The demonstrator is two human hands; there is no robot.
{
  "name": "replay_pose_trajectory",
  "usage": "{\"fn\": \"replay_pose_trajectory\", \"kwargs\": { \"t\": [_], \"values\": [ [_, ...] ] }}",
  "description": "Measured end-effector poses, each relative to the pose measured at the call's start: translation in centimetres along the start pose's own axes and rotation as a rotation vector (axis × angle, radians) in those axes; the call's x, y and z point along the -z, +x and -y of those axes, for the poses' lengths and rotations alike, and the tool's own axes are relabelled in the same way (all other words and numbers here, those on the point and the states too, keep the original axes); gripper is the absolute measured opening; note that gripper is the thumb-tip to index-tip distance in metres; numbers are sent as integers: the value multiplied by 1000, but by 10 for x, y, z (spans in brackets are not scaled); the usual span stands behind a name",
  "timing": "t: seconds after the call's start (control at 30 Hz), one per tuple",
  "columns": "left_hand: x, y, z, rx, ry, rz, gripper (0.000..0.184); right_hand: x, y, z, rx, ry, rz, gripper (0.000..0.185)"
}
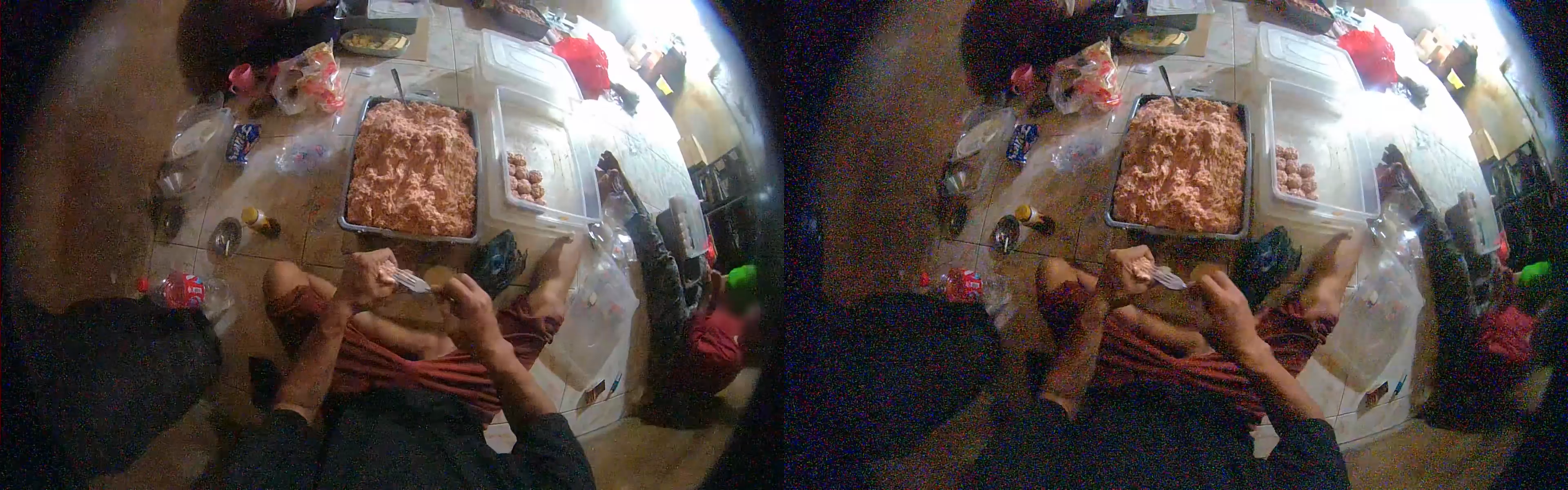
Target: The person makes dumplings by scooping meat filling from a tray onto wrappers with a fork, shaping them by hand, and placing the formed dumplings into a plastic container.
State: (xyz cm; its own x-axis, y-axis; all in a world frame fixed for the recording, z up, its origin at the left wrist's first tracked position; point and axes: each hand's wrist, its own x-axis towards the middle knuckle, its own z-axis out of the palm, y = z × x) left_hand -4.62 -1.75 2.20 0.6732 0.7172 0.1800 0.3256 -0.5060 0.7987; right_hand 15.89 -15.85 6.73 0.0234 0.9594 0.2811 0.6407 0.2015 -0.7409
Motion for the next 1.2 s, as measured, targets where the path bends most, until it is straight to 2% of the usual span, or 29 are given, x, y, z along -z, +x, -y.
{"fn": "replay_pose_trajectory", "kwargs": {
  "t": [0.07,0.1,0.13,0.2,0.23,0.3,0.33,0.4,0.43,0.47,0.53,0.57,0.6,0.67,0.73,0.8,0.83,0.93,1.03,1.07,1.13,1.2],
  "values": [
    [-3,-8,-2,119,-149,-139,31,19,-5,13,-161,71,5,12],
    [-1,-8,-2,266,-150,-71,30,23,-2,23,-147,127,-48,10],
    [-1,-7,-4,266,-155,-67,30,21,-3,22,-153,123,-47,10],
    [6,-1,-21,63,-175,-48,28,17,-5,20,-285,242,-76,10],
    [12,-2,-25,58,-178,-50,28,19,-4,23,-282,237,-78,10],
    [22,-7,-29,92,-696,58,28,24,-2,29,-341,225,-134,10],
    [11,-6,-15,89,-698,60,28,21,-1,31,-342,221,-136,10],
    [-20,-5,27,106,-605,221,33,11,0,34,-247,301,-72,11],
    [9,2,-3,79,-207,341,37,2,4,21,6,79,-42,11],
    [10,1,-2,73,-207,339,37,-1,3,15,9,74,-45,11],
    [9,-5,1,-31,-374,146,40,-1,5,9,20,55,-54,10],
    [13,-15,-2,31,-394,29,35,10,7,23,-147,125,-97,8],
    [16,-22,4,38,-401,32,35,16,9,21,-153,31,-162,7],
    [23,-25,17,172,-830,25,31,31,19,7,-129,-155,-208,8],
    [16,-29,28,184,-726,-1,28,30,22,-17,-170,-249,-160,10],
    [-2,-34,44,357,-509,-4,31,14,21,-57,-150,-329,-157,11],
    [-6,-35,43,285,-442,-60,33,8,25,-68,-151,-252,-115,11],
    [-5,-32,21,332,-512,-66,33,-8,38,-73,-231,-329,-99,10],
    [-14,-30,27,342,-336,-168,31,-10,45,-60,-140,-239,-247,9],
    [-12,-29,29,340,-338,-172,31,-4,47,-51,-119,-217,-302,9],
    [-7,-35,29,275,-647,-32,30,12,52,-32,-111,-216,-310,8],
    [-3,-33,19,210,-698,20,33,22,50,-20,-110,-211,-326,9]
  ]
}}
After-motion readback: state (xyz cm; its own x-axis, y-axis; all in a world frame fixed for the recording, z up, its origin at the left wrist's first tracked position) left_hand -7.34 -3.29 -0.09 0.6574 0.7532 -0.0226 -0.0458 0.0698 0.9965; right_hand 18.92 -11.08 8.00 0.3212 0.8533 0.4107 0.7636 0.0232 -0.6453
